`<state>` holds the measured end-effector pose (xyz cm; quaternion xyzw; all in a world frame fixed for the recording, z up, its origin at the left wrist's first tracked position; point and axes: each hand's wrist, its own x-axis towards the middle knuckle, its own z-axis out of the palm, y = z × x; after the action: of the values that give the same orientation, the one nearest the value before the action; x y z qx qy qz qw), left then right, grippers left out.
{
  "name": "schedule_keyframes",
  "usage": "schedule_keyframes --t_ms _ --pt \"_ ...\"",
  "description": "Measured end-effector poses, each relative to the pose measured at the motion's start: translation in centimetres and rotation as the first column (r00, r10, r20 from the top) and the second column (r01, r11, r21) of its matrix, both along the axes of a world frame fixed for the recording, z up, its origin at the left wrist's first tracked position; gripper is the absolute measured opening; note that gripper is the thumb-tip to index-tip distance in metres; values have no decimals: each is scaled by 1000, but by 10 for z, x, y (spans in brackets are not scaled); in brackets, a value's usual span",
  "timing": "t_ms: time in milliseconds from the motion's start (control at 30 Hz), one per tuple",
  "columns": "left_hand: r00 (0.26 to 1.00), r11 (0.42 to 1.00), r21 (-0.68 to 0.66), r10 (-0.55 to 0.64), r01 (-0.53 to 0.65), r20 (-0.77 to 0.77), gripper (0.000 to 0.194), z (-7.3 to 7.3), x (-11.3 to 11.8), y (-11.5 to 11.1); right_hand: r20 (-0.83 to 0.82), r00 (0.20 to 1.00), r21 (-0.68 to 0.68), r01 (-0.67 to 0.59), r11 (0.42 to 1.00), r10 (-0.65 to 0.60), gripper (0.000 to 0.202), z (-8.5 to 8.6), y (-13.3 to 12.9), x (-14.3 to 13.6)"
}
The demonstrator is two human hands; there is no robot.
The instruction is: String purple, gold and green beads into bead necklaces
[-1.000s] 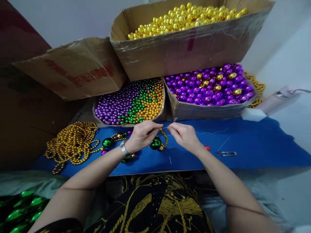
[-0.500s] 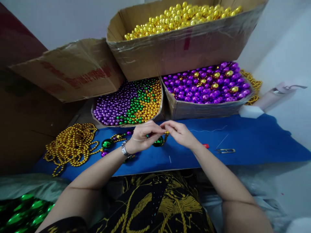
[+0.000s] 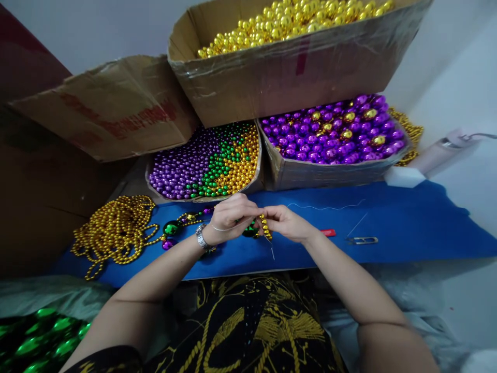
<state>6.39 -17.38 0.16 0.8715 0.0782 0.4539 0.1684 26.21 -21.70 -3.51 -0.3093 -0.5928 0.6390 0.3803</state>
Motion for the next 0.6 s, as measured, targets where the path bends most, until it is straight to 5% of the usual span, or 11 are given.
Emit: schedule_keyframes --t_ms 133,367,600 --pt "999 998 -56 40 -38 36 26 -2 -2 -1 104 987 92 113 989 -123 32 4 -3 -2" --pt "998 998 -8 59 -58 21 23 -4 -2 -1 50 998 19 34 999 -35 36 3 -4 -14" --pt "987 983 -96 158 -158 -7 19 -3 -8 -2 98 970 78 216 973 -223 30 11 -8 -6"
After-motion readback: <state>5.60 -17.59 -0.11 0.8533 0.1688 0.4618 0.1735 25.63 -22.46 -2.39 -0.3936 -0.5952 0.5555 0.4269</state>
